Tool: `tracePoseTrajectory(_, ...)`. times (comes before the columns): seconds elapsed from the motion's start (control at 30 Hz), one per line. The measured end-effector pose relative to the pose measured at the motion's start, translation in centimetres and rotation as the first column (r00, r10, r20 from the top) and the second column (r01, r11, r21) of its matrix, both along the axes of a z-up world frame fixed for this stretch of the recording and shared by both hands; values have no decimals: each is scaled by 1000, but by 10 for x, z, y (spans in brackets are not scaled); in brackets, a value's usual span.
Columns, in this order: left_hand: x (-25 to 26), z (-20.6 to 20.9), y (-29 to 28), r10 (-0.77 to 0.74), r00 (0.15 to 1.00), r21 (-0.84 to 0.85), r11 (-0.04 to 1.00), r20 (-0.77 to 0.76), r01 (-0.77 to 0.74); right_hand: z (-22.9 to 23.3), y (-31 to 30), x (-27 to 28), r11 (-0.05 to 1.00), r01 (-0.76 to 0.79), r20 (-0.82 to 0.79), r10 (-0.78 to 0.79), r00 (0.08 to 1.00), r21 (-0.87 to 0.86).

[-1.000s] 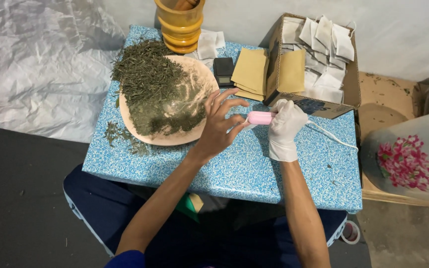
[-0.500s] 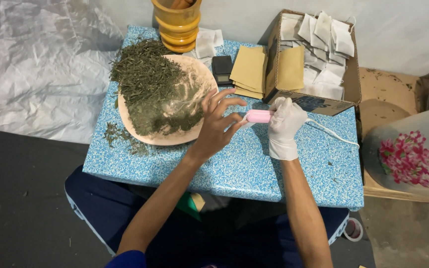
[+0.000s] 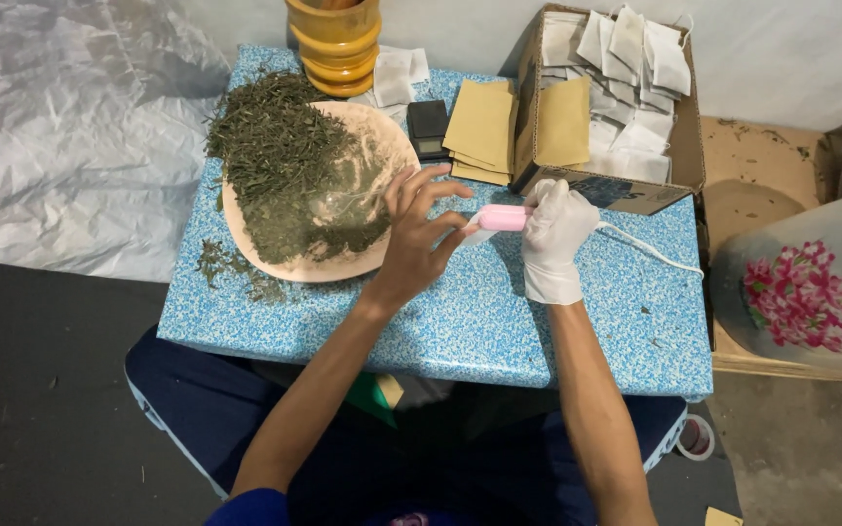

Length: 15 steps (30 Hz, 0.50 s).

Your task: Sealing individual tea bags with a handheld heat sealer and preparing paper packaging

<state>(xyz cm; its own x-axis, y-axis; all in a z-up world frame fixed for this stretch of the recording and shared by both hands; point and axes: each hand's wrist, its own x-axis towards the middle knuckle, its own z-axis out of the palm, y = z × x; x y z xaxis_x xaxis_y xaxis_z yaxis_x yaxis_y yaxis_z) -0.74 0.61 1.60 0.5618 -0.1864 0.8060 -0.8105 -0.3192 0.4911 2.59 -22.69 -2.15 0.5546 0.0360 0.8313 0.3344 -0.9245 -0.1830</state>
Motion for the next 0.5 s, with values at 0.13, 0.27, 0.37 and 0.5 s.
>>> tracePoseTrajectory(0.13,-4,5,-1,22,1000,-19,1000,19,-22,0,-2,1,1000,9,26,-9,1000,-25)
tracePoseTrajectory(0.27,-2,7,-1,16,1000,-49,999,11,-16,4,-2,0,1000,1,16,-2,1000,12)
tracePoseTrajectory(0.37,-2,6,-1,23,1000,-61,998,15,-22,5,-2,-1,1000,13,16,-13,1000,5)
tracePoseTrajectory(0.5,-3,9,-1,18,1000,-86,996,6,-17,2,-7,3,999,30,18,-29,999,-14)
